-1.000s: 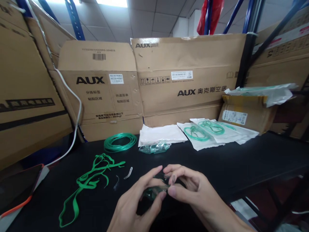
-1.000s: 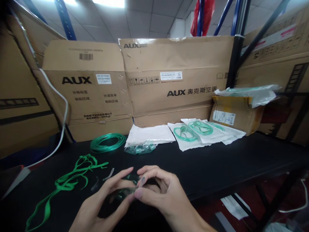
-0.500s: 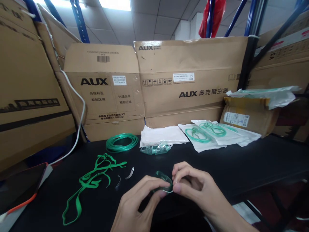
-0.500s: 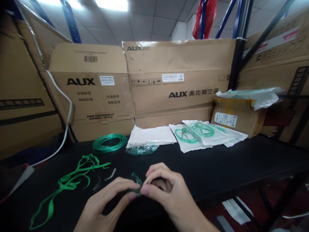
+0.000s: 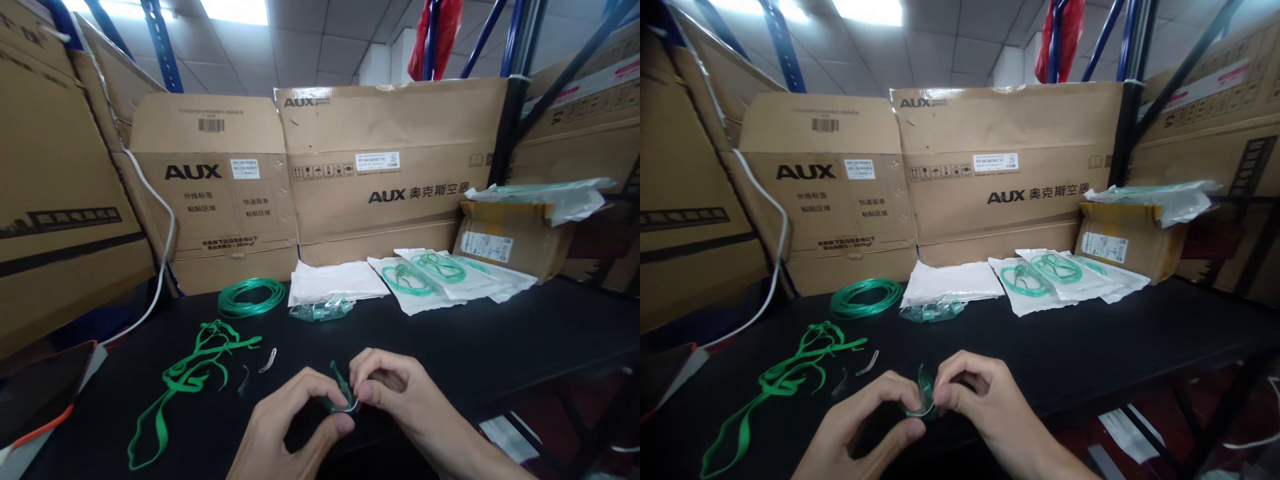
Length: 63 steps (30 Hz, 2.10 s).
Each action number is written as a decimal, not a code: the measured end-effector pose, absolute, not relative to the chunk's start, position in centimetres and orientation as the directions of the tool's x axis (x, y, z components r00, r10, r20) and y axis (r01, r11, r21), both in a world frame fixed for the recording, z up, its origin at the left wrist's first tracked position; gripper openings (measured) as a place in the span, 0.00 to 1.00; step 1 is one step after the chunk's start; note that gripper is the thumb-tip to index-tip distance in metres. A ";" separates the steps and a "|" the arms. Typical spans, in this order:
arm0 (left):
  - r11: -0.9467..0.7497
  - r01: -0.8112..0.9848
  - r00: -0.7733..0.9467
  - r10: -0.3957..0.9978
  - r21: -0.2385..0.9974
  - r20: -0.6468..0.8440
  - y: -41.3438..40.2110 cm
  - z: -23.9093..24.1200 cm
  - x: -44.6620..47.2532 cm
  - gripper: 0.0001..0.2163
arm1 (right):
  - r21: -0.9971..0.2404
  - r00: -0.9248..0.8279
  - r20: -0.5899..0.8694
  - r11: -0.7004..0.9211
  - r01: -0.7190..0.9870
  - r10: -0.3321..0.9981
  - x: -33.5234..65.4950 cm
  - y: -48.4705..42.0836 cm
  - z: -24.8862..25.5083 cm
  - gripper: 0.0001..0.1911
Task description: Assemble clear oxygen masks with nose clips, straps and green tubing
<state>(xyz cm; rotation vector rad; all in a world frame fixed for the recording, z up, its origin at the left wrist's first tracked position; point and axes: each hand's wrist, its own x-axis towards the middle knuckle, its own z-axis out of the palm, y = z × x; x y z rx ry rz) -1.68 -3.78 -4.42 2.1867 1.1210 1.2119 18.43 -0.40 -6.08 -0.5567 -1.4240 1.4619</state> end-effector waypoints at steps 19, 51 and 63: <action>-0.555 0.217 0.321 0.817 0.803 0.478 -3.2 -4.7 -2.6 0.07 | -0.879 -0.554 0.249 -0.055 -0.473 0.794 17.1 -0.5 -5.9 0.13; -0.465 0.125 0.254 0.869 0.876 0.425 -3.0 -5.4 -1.9 0.06 | -0.981 -0.495 0.173 0.105 -0.162 0.852 17.8 -1.3 -5.4 0.20; -0.246 -0.006 0.166 0.956 0.969 0.243 -3.0 -5.2 -1.5 0.05 | -0.956 -0.462 0.130 -0.013 -0.293 0.877 17.8 -0.5 -6.3 0.18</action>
